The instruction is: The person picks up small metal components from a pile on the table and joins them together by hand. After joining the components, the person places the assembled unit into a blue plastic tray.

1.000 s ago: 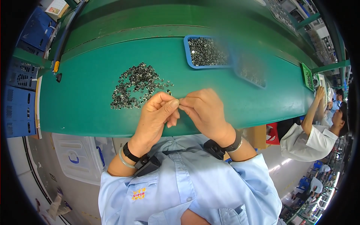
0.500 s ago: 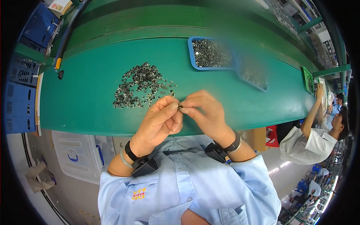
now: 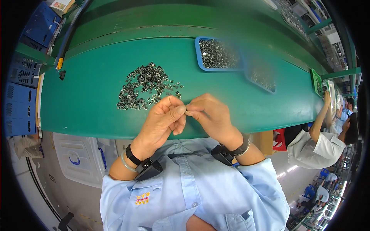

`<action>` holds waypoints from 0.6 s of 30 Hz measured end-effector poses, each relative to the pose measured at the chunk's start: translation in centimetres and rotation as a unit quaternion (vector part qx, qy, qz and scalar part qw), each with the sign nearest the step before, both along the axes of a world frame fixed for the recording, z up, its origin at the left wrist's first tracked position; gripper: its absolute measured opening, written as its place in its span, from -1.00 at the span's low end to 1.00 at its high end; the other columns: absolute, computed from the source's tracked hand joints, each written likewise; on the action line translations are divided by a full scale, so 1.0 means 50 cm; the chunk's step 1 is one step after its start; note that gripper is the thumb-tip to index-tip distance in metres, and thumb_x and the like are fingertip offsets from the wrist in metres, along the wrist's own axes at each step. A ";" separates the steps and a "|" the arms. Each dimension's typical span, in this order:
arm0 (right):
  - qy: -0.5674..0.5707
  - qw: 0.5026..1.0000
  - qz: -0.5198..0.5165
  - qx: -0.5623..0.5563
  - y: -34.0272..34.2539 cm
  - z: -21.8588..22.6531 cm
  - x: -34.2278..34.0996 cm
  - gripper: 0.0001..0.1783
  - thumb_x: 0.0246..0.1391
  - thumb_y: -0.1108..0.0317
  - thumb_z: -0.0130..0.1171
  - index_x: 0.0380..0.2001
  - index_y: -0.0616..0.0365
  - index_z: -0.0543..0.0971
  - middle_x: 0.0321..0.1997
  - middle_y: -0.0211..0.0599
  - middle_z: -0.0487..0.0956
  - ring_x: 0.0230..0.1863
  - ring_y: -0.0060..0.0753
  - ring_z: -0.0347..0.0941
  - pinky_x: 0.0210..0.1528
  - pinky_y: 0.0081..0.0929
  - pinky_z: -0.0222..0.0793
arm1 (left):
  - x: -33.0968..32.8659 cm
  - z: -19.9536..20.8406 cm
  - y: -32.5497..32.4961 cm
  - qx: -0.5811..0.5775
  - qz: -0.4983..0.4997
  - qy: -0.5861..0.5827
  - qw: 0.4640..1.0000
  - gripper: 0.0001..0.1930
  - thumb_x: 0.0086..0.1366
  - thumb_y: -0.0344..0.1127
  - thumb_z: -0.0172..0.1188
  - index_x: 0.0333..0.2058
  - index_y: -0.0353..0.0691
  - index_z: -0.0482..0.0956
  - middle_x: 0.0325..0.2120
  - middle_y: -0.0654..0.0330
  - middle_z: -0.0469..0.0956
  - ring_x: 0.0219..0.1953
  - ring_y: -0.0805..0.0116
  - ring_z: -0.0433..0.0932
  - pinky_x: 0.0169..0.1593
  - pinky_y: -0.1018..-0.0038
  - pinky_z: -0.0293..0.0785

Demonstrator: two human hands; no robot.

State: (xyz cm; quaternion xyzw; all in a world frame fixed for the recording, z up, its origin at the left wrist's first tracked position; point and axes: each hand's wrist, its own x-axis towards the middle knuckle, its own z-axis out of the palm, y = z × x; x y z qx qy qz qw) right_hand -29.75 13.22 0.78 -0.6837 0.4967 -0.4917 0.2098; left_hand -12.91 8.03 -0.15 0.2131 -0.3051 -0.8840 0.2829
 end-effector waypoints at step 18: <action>0.072 0.995 -0.067 -0.032 -0.040 0.013 -0.060 -0.83 -0.10 0.53 0.27 -0.37 0.19 0.53 -0.36 -0.28 0.54 -0.31 -0.33 0.48 -0.26 -0.48 0.40 | -0.002 0.020 -0.011 0.003 0.035 -0.069 0.997 -0.83 0.37 -0.26 0.01 -0.24 -0.23 0.42 -0.60 0.24 0.46 -0.65 0.54 0.36 -0.61 0.62 0.23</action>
